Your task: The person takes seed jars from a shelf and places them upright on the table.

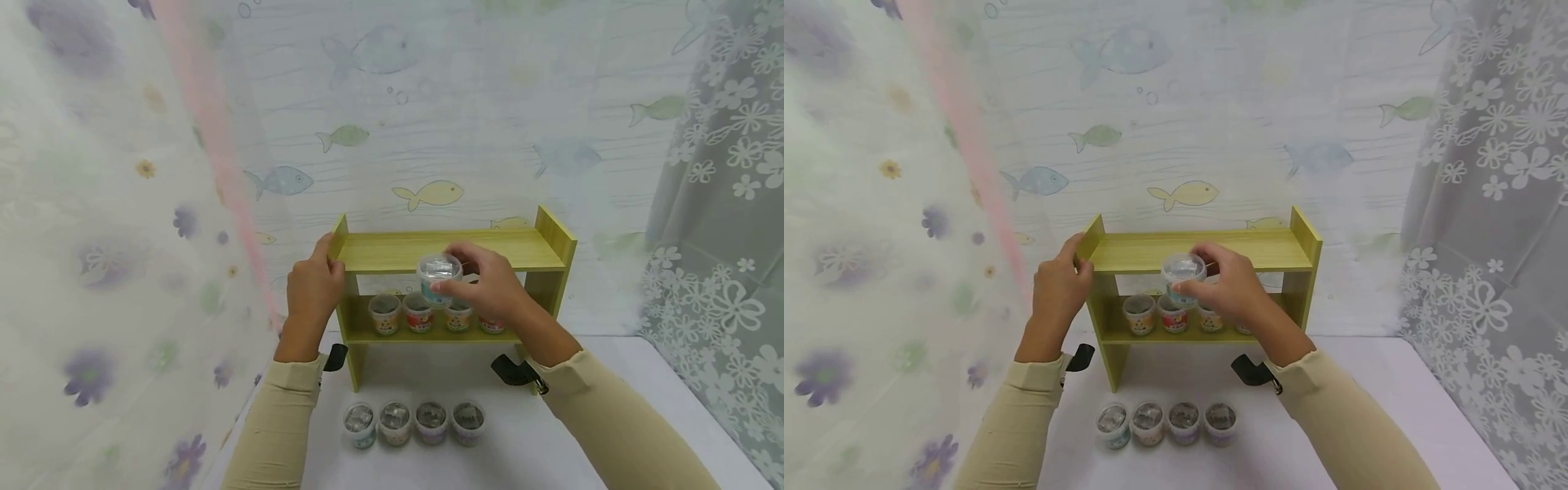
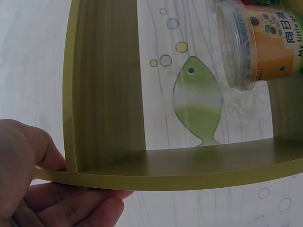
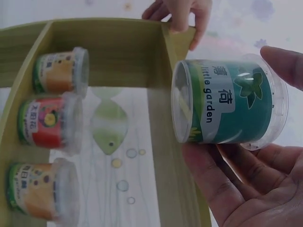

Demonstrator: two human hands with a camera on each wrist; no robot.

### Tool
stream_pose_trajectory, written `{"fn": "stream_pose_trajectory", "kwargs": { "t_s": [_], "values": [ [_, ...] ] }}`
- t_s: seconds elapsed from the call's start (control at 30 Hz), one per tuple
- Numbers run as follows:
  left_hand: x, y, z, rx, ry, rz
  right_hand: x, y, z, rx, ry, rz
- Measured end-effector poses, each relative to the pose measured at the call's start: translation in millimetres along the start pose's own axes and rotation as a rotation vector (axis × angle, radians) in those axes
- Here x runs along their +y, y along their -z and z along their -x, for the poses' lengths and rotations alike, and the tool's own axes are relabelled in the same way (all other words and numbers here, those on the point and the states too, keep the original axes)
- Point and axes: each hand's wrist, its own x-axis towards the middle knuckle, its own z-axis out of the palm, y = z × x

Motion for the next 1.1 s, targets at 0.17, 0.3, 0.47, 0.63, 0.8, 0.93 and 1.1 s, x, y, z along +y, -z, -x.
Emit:
{"fn": "stream_pose_trajectory", "kwargs": {
  "t_s": [0.17,0.3,0.47,0.63,0.8,0.93,1.1],
  "values": [
    [1.8,2.0,3.3,-0.007,0.012,-0.001,10,2,18,-0.002,-0.020,-0.041],
    [4.9,5.6,9.7,-0.010,0.023,-0.010,19,4,35,-0.020,-0.023,-0.035],
    [8.8,10.2,17.7,-0.008,0.034,-0.017,29,3,55,-0.015,-0.014,-0.038],
    [14.2,15.0,25.8,0.001,0.042,-0.023,42,1,76,0.005,-0.017,-0.054],
    [20.9,21.0,36.9,-0.005,0.064,-0.033,53,3,102,0.015,-0.025,-0.067],
    [25.6,25.5,44.7,0.005,0.071,-0.044,63,6,124,0.000,-0.032,-0.082],
    [30.9,30.5,53.2,0.025,0.070,-0.058,79,8,148,-0.014,-0.049,-0.071]
  ]
}}
